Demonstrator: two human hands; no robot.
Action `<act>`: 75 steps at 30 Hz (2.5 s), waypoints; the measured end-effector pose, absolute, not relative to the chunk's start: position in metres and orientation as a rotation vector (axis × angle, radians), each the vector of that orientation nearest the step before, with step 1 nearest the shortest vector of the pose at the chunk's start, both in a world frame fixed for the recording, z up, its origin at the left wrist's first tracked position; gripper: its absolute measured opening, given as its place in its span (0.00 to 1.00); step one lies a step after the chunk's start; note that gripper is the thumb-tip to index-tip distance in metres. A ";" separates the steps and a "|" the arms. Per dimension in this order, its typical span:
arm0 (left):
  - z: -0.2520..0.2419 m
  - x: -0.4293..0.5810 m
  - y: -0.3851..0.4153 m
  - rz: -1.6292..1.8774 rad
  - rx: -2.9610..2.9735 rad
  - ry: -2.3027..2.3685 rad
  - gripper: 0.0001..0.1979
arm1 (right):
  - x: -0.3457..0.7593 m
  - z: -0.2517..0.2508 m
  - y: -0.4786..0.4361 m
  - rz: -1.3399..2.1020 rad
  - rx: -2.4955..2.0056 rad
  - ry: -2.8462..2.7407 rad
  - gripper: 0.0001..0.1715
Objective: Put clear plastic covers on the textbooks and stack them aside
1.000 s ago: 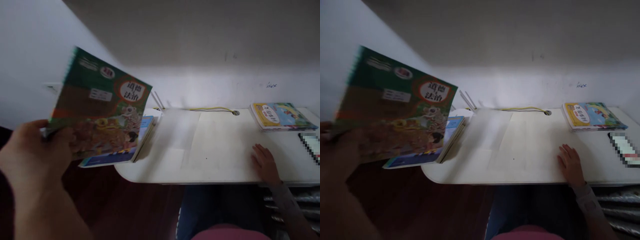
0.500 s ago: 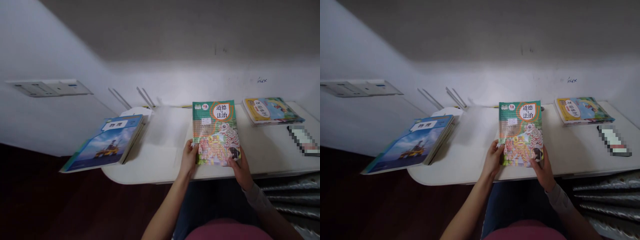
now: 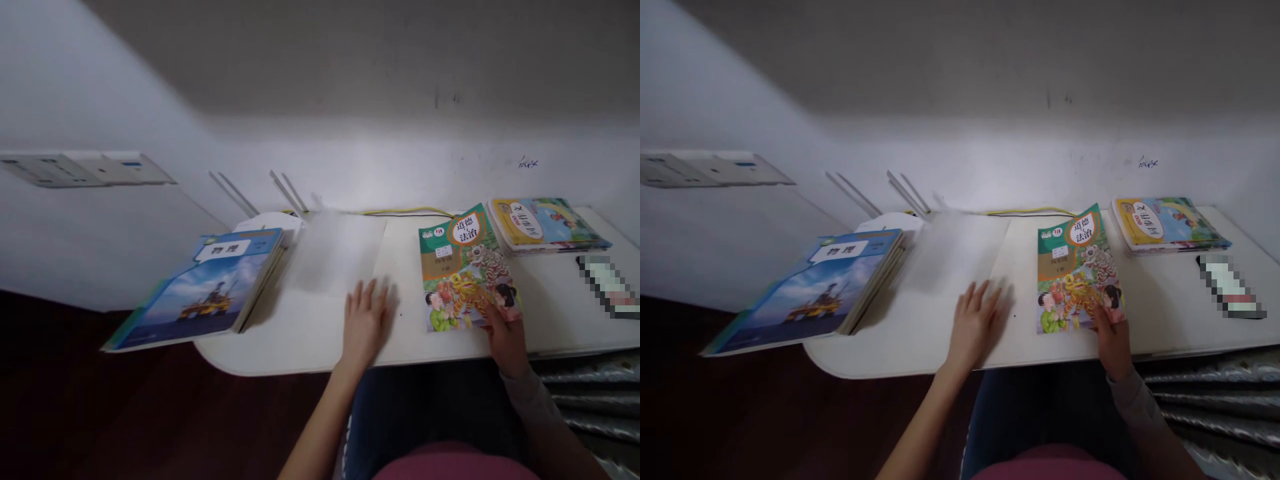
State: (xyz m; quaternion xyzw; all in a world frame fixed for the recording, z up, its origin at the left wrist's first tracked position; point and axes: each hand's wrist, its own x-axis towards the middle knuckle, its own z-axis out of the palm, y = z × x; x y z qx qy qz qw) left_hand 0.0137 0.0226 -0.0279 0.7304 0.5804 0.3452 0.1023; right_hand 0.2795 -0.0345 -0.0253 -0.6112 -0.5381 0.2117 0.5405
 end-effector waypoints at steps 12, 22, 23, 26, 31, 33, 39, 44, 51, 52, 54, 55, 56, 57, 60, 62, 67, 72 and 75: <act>-0.051 -0.021 0.010 1.005 2.014 1.841 0.17 | 0.209 0.046 -0.018 -0.281 -1.715 -2.064 0.29; -0.037 -0.025 0.003 1.054 2.055 1.628 0.18 | 0.130 0.036 -0.028 -0.518 -1.617 -2.526 0.25; -0.035 -0.026 0.002 1.051 2.059 1.607 0.18 | 0.127 0.032 -0.027 -0.508 -1.610 -2.549 0.25; -0.033 -0.029 0.002 1.046 1.955 1.656 0.17 | 0.119 0.020 -0.022 -0.453 -1.609 -2.604 0.24; -0.036 -0.038 0.008 1.045 1.451 1.789 0.22 | 0.116 0.006 -0.013 -0.283 -1.658 -2.628 0.22; -0.038 -0.041 0.010 1.089 1.356 1.772 0.24 | 0.118 0.006 -0.012 -0.180 -1.628 -2.636 0.23; -0.042 -0.045 0.011 1.229 1.366 1.815 0.23 | 0.131 0.012 -0.006 -0.011 -1.471 -2.751 0.31; -0.044 -0.045 0.010 1.230 1.522 1.897 0.20 | 0.145 0.022 0.001 0.132 -1.382 -2.794 0.20; -0.039 -0.053 0.028 0.854 2.051 2.040 0.19 | 0.155 0.021 0.002 0.123 -1.446 -2.677 0.14; -0.038 -0.057 0.029 0.814 2.076 2.081 0.20 | 0.155 0.019 0.001 0.109 -1.455 -2.659 0.14; -0.036 -0.065 0.028 0.815 2.050 2.180 0.21 | 0.156 0.015 -0.001 0.075 -1.463 -2.628 0.14; -0.034 -0.067 0.027 0.875 2.015 2.226 0.21 | 0.156 0.014 -0.002 0.061 -1.459 -2.616 0.13; -0.030 -0.067 0.024 0.968 1.980 2.246 0.20 | 0.155 0.013 -0.003 0.050 -1.452 -2.607 0.13; -0.027 -0.064 0.022 1.078 1.959 2.225 0.20 | 0.155 0.013 -0.004 0.044 -1.445 -2.601 0.12; -0.019 -0.040 0.019 1.234 2.003 1.917 0.19 | 0.153 0.013 -0.006 0.038 -1.439 -2.591 0.11; -0.022 -0.022 0.022 1.134 2.023 1.707 0.22 | 0.153 0.012 -0.007 0.028 -1.438 -2.590 0.11; -0.042 -0.017 0.051 1.064 1.821 1.673 0.33 | 0.155 0.009 -0.006 0.007 -1.354 -2.637 0.10; -0.032 -0.033 0.104 1.181 1.604 1.576 0.32 | 0.156 0.007 -0.005 0.001 -1.285 -2.689 0.09; -0.016 -0.028 0.131 1.239 1.511 1.651 0.33 | 0.154 0.006 -0.006 -0.008 -1.278 -2.707 0.08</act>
